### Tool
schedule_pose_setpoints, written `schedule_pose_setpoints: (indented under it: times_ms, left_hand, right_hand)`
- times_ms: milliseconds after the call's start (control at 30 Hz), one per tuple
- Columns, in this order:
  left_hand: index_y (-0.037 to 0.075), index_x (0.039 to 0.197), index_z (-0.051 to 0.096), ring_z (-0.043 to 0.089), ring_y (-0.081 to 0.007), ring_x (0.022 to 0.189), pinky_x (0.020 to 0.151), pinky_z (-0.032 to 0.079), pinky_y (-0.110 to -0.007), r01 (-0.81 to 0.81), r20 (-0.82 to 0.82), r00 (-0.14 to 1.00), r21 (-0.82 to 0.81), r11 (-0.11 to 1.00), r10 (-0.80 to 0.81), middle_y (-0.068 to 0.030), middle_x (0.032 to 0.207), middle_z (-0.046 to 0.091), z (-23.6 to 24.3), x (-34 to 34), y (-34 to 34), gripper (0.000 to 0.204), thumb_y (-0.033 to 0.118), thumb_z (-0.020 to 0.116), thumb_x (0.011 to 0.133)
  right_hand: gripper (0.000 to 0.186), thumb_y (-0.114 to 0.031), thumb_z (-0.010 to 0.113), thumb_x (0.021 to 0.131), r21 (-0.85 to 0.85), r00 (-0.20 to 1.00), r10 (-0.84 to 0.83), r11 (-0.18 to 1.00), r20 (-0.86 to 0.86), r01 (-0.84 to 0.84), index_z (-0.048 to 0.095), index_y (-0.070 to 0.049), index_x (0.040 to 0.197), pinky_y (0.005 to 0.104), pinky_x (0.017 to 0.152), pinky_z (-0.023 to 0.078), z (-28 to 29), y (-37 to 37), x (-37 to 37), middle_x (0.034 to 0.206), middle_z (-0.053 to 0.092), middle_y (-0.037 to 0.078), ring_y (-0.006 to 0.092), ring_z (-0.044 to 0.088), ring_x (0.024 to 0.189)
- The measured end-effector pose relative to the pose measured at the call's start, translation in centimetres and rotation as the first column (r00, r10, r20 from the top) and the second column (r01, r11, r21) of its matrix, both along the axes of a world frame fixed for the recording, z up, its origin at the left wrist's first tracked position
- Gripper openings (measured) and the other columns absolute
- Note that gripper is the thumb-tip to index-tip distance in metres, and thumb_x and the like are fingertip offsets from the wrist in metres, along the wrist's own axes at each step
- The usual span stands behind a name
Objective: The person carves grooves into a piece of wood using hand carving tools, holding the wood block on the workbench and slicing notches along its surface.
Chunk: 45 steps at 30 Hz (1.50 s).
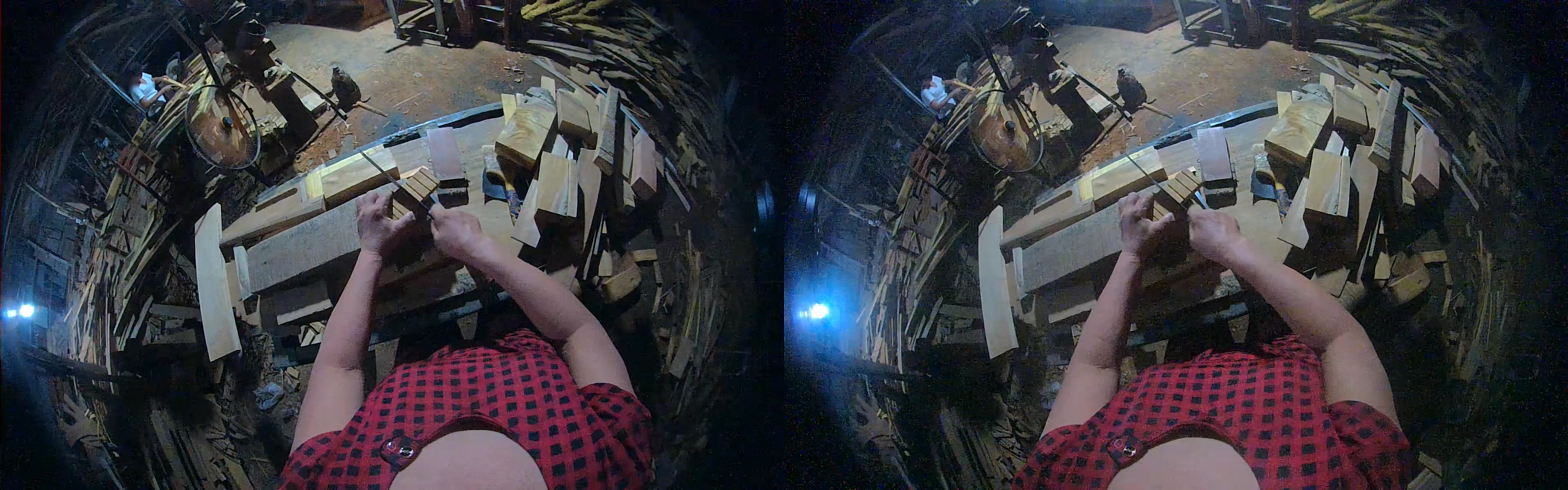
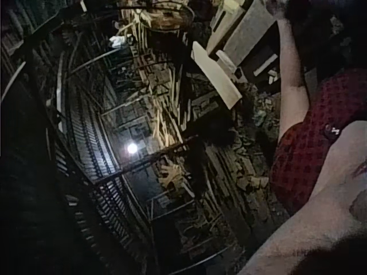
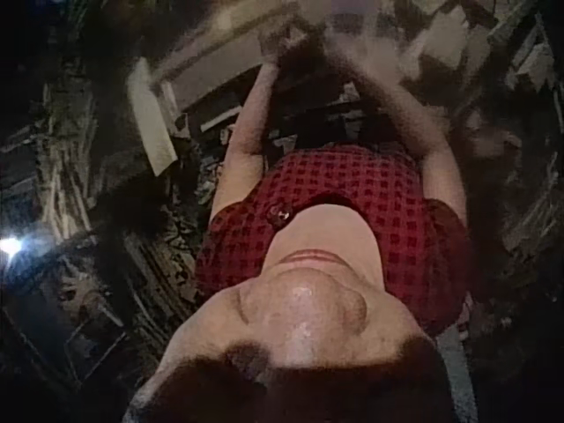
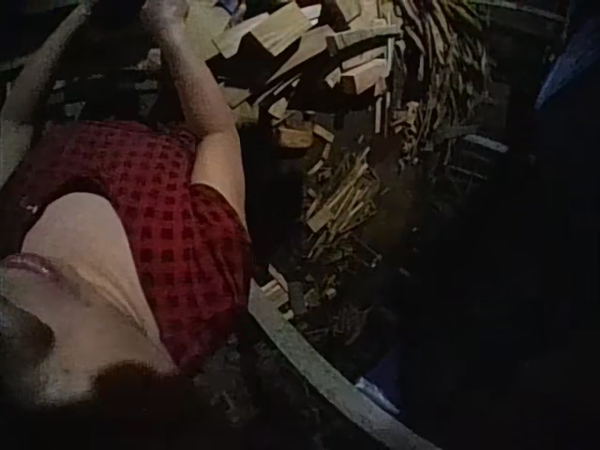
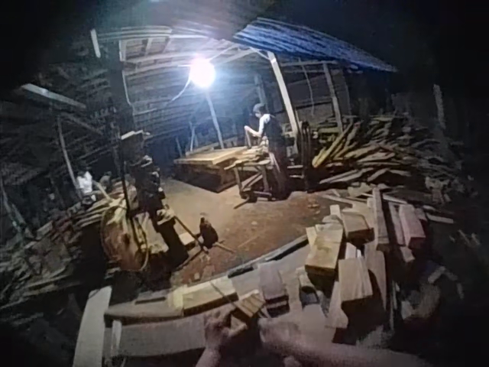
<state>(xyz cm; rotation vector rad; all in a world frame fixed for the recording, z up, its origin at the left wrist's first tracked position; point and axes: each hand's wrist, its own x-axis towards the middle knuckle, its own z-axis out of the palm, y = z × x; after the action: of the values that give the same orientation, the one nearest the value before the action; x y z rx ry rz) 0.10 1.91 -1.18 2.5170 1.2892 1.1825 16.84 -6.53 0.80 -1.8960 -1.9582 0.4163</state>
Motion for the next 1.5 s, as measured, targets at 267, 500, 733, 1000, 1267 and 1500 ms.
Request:
schedule_pose_setpoints:
  times_ms: [267, 500, 733, 1000, 1267, 1500]
  left_hand:
    - [0.005, 0.083, 0.06, 0.046, -0.0322, 0.087, 0.076, 0.04, -0.043, -0.019, 0.006, 1.0, -0.011, 1.0, 0.019, -0.0129, 0.08, 0.049, -0.2, 0.0, -0.2, 0.048, 0.045, 0.072, 0.058]
    - [0.006, 0.089, 0.063, 0.046, -0.0322, 0.087, 0.075, 0.041, -0.043, -0.014, -0.019, 1.0, 0.034, 0.999, 0.015, -0.0128, 0.081, 0.049, -0.2, -0.7, 0.0, 0.05, 0.047, 0.07, 0.061]
    - [0.005, 0.084, 0.061, 0.046, -0.0324, 0.086, 0.075, 0.04, -0.043, -0.006, -0.036, 0.999, -0.038, 0.999, 0.005, -0.0125, 0.08, 0.049, -0.1, -0.1, -0.1, 0.049, 0.046, 0.072, 0.061]
    - [0.004, 0.083, 0.06, 0.046, -0.0315, 0.086, 0.076, 0.04, -0.043, -0.035, -0.042, 0.998, 0.013, 0.999, 0.036, -0.012, 0.08, 0.049, 0.4, 0.0, -0.4, 0.05, 0.047, 0.072, 0.06]
    - [0.005, 0.091, 0.063, 0.048, -0.0327, 0.091, 0.08, 0.042, -0.043, -0.068, -0.075, 0.995, -0.041, 0.997, 0.065, -0.013, 0.086, 0.052, 0.5, -0.4, -0.6, 0.052, 0.045, 0.072, 0.059]
    - [0.005, 0.091, 0.062, 0.048, -0.0333, 0.092, 0.082, 0.042, -0.044, -0.054, -0.118, 0.992, -0.02, 0.998, 0.051, -0.0138, 0.088, 0.052, 1.1, 0.9, -1.1, 0.051, 0.044, 0.072, 0.061]
  right_hand:
    - [0.016, -0.019, 0.05, 0.085, 0.017, 0.997, -0.049, 0.999, -0.059, 0.05, 0.051, -0.007, 0.095, 0.0514, 0.062, 0.049, -1.9, -9.4, 2.8, 0.074, 0.062, 0.022, 0.0403, 0.062, 0.071]
    - [0.017, -0.019, 0.05, 0.085, -0.043, 0.997, -0.054, 0.998, -0.061, 0.052, 0.051, -0.007, 0.097, 0.0517, 0.064, 0.049, -0.1, -10.0, 2.9, 0.076, 0.062, 0.02, 0.0415, 0.061, 0.072]
    - [0.018, -0.017, 0.048, 0.085, -0.046, 1.0, -0.028, 0.999, -0.012, 0.028, 0.054, -0.005, 0.096, 0.0502, 0.069, 0.05, 0.4, 0.3, -0.5, 0.083, 0.063, 0.022, 0.0396, 0.063, 0.078]
    - [0.021, -0.023, 0.054, 0.086, 0.026, 0.989, -0.042, 0.999, -0.14, 0.046, 0.051, -0.005, 0.097, 0.0492, 0.061, 0.047, -3.4, -13.7, 4.6, 0.07, 0.059, 0.021, 0.0396, 0.061, 0.071]
    - [0.023, -0.025, 0.05, 0.088, 0.101, 0.85, -0.217, 0.949, -0.48, 0.3, 0.054, -0.003, 0.092, 0.0473, 0.061, 0.045, -1.9, -12.4, 6.9, 0.071, 0.059, 0.021, 0.0408, 0.06, 0.072]
    - [0.04, -0.025, 0.05, 0.084, -0.097, 0.886, -0.411, 0.912, -0.216, 0.399, 0.045, -0.003, 0.117, 0.0518, 0.08, 0.044, -6.2, -5.9, 6.7, 0.101, 0.056, 0.027, 0.044, 0.055, 0.094]
